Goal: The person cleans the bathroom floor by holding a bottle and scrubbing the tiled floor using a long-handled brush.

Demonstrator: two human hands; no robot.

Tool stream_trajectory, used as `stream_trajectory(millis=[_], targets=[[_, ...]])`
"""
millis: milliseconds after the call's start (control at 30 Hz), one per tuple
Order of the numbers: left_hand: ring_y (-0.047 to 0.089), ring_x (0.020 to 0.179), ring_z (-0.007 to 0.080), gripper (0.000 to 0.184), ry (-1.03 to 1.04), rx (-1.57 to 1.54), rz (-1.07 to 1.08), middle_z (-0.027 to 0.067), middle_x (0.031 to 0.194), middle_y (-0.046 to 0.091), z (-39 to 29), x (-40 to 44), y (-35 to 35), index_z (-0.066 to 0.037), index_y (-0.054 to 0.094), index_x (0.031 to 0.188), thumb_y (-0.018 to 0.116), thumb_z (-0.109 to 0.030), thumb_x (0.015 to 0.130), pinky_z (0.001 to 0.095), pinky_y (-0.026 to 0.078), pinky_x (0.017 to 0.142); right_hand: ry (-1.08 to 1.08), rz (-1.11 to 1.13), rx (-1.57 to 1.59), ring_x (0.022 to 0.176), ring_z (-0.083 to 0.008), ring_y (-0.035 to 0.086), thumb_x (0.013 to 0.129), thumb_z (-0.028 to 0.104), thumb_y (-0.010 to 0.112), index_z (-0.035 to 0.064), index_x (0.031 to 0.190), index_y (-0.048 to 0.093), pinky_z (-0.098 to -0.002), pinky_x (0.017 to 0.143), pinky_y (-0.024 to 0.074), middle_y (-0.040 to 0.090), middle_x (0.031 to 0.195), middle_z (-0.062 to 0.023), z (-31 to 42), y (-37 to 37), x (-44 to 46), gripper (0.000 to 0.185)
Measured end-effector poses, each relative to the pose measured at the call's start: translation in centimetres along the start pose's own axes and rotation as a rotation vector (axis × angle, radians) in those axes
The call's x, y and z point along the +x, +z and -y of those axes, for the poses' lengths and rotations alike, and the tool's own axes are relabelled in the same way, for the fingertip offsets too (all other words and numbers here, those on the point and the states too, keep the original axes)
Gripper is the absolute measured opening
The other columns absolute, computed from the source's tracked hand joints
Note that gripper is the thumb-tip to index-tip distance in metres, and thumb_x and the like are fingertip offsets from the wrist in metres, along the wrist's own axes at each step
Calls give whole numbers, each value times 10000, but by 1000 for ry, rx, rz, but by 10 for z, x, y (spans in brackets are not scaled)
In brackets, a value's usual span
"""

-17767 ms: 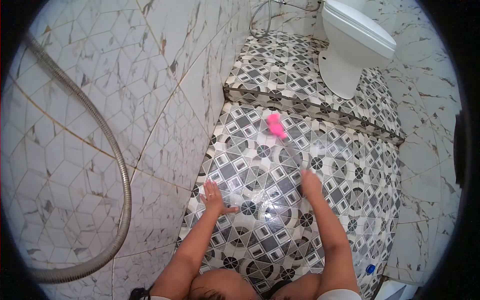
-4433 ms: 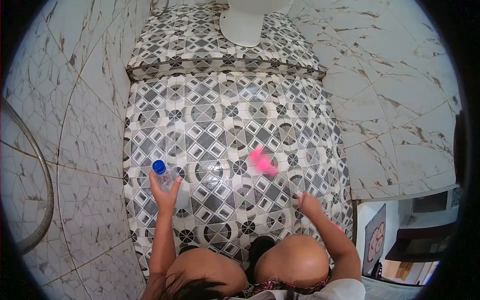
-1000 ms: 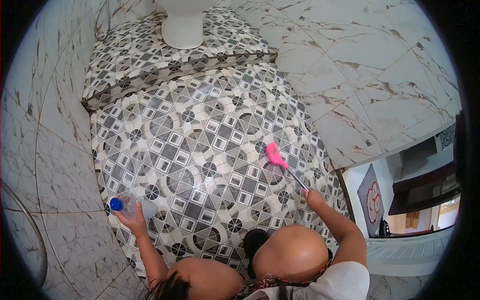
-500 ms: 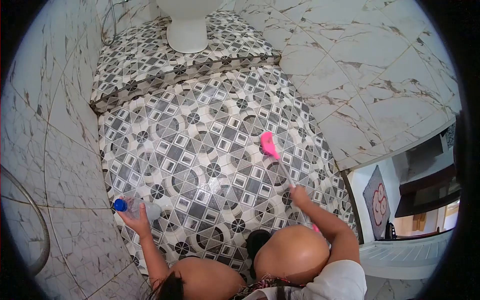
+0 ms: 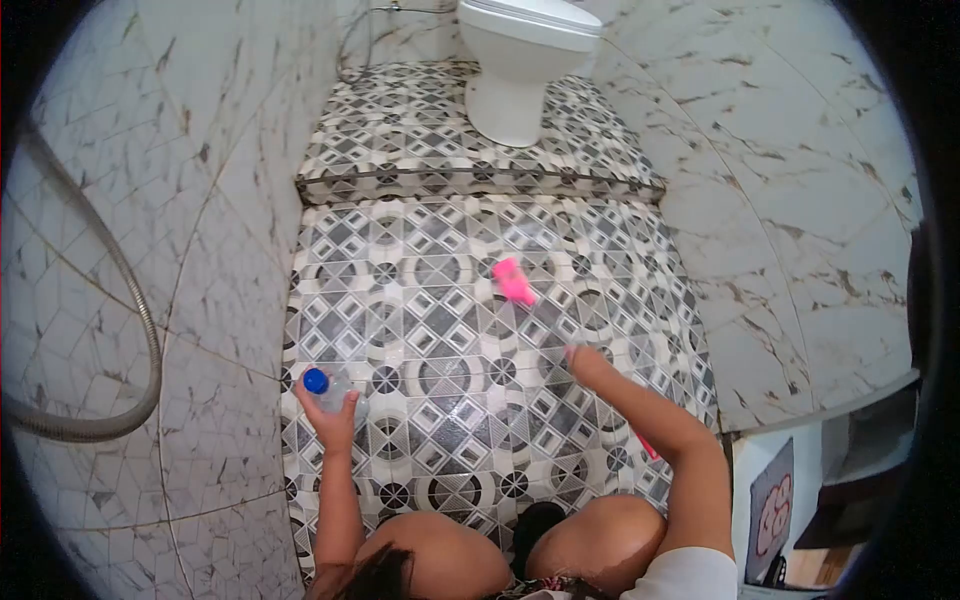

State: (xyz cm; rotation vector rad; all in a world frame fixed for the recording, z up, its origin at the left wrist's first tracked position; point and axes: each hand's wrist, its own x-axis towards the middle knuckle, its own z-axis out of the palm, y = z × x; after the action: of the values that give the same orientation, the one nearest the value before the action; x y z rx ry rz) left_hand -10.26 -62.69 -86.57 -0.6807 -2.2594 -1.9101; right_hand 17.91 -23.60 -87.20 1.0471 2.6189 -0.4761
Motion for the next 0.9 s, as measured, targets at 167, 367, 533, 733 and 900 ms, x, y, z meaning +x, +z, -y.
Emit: stream_trajectory(millis=[167, 367, 533, 733, 900], targets=[[396, 1199, 274, 931, -27, -15, -96, 168, 1304, 391, 8, -3, -8, 35, 193, 1366, 777, -294, 720, 363, 276, 1032, -280, 253, -228, 805, -409, 626, 927, 500, 354, 1, 942, 569, -483, 720, 493, 635, 853, -232, 103, -5, -37, 544], [452, 1087, 249, 793, -52, -12, -194, 122, 1158, 464, -1, -7, -1, 2, 332, 1270, 795, -208, 661, 354, 326, 982, 44, -167, 83, 788, -378, 633, 933, 464, 362, 11, 979, 578, -485, 704, 491, 635, 828, -226, 52, -37, 38, 504], [463, 1091, 256, 798, -79, -44, -132, 129, 1172, 469, -1, -7, 9, 1, 309, 1293, 781, -108, 658, 355, 334, 981, -194, 160, 70, 901, -382, 611, 930, 413, 407, -2, 949, 570, -484, 749, 488, 617, 951, -257, 138, 27, 0, 446], [466, 1093, 251, 790, -71, 36, -73, 139, 1173, 467, 10, -11, 19, 5, 299, 1305, 767, -78, 674, 358, 344, 972, 96, -120, 101, 807, -391, 614, 929, 397, 388, 3, 907, 622, -488, 728, 474, 634, 878, -225, 57, -11, 34, 458], [471, 1056, 248, 693, -53, -61, -164, 131, 1133, 472, 13, -12, 31, 5, 384, 1230, 766, -81, 658, 358, 355, 948, -362, -25, -198, 818, -404, 615, 932, 348, 392, 18, 911, 602, -498, 708, 478, 638, 872, -219, 49, 71, 49, 392]])
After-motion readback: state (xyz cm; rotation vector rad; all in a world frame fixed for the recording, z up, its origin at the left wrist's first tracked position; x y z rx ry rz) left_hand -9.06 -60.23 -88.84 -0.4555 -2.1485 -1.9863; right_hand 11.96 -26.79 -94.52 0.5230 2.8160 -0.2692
